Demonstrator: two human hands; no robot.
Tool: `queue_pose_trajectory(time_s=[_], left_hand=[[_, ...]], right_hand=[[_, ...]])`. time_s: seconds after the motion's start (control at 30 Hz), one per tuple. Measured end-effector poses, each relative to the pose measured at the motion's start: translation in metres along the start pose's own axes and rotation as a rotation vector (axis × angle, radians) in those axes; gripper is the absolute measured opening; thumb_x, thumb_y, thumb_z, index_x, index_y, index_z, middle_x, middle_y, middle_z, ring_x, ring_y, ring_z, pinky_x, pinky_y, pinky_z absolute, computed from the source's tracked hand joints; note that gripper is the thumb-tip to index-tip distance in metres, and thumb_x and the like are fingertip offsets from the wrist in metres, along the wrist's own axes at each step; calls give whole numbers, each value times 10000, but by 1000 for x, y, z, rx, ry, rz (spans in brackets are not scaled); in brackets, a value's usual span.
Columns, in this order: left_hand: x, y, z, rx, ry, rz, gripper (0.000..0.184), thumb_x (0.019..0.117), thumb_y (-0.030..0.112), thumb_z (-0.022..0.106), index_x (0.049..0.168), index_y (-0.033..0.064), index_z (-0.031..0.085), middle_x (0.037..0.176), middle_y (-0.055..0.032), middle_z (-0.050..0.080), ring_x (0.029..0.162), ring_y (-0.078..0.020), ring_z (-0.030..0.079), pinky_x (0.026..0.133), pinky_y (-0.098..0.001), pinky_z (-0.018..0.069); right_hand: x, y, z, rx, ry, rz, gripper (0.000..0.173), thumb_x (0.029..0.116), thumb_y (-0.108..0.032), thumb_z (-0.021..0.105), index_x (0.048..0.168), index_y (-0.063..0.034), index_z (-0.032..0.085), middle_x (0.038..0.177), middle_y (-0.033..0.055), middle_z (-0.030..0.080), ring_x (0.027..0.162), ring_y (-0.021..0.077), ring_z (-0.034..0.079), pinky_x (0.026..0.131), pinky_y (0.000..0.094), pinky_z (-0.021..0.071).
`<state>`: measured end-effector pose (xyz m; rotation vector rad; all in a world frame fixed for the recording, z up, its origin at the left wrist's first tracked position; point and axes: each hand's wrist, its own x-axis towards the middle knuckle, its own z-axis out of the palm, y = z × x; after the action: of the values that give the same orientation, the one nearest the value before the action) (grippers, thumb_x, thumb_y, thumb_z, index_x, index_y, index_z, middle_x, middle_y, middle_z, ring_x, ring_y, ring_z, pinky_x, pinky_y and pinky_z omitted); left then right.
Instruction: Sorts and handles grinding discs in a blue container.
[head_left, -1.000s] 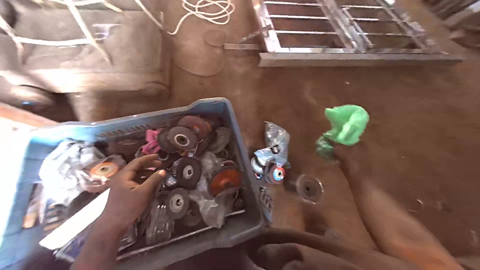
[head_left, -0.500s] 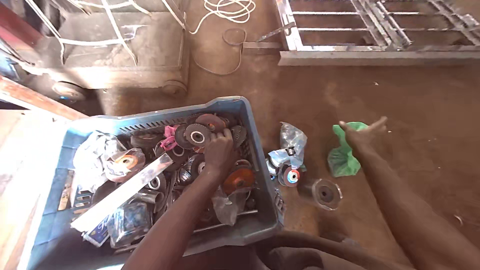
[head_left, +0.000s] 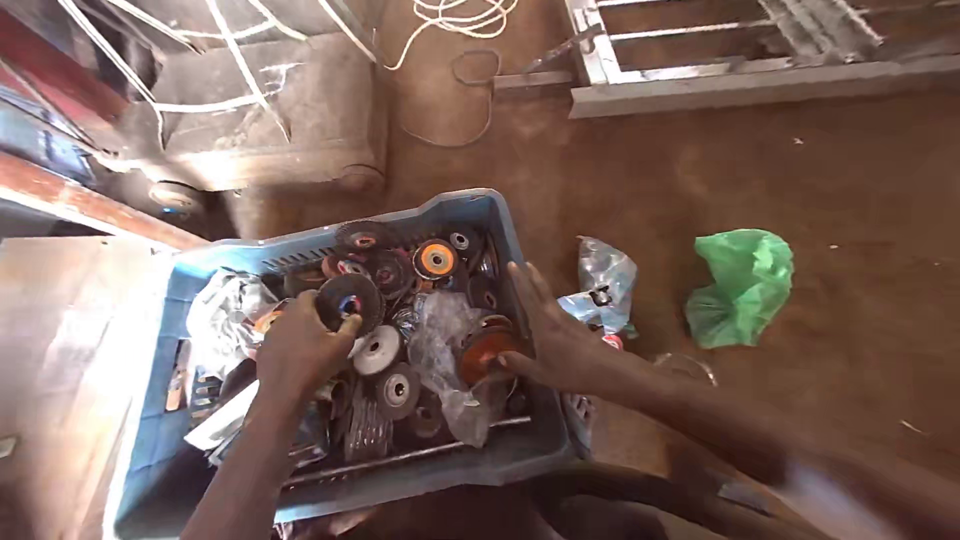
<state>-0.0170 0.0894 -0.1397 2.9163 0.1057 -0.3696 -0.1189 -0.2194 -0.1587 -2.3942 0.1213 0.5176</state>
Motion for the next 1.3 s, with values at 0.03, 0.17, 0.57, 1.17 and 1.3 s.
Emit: queue_pose_trajectory(time_s=[0.03, 0.17, 0.57, 1.17, 1.3], left_hand=[[-2, -7, -2, 0, 104, 17, 712, 855, 401, 803, 1400, 12, 561, 1288, -305, 617, 1183, -523, 597, 941, -747, 455], [-7, 5, -1, -33, 450, 191, 646, 837, 117, 736, 1429, -24, 521, 1460, -345, 470, 1343, -585, 435, 1034, -779, 328], [-10, 122, 83, 83, -578, 559, 1058, 811, 827, 583, 1612, 176, 349, 1619, -176, 376, 1482, -387, 352, 1202, -664, 200], [-56, 64, 71, -143, -368, 697, 223, 960, 218, 684, 1137, 96, 744, 1184, -135, 701, 1034, -283, 710, 905, -486, 593], [-43, 34, 46, -271, -91, 771, 197, 830, 140, 777, 1009, 57, 765, 925, -95, 712, 789, -231, 705, 722, -458, 611]], right_hand=[[1, 2, 3, 14, -40, 29, 1131, 875, -345, 805, 1669, -226, 8, 1694, 215, 85, 1204, 355, 625, 924, 517, 563], [5, 11, 3, 80, -23, 13, 977, 935, -187, 697, 1670, -228, 55, 1671, 163, 241, 1175, 343, 641, 942, 557, 545], [10, 20, 8, 106, 27, -37, 924, 882, -148, 693, 1653, -258, 196, 1624, 147, 346, 1198, 320, 634, 938, 560, 550], [9, 20, 7, 94, 27, -13, 926, 876, -101, 716, 1640, -304, 235, 1590, 159, 372, 1137, 341, 650, 871, 579, 565], [7, 20, 5, 98, 13, -43, 900, 896, -124, 710, 1642, -285, 230, 1596, 177, 358, 1128, 348, 653, 847, 570, 574]])
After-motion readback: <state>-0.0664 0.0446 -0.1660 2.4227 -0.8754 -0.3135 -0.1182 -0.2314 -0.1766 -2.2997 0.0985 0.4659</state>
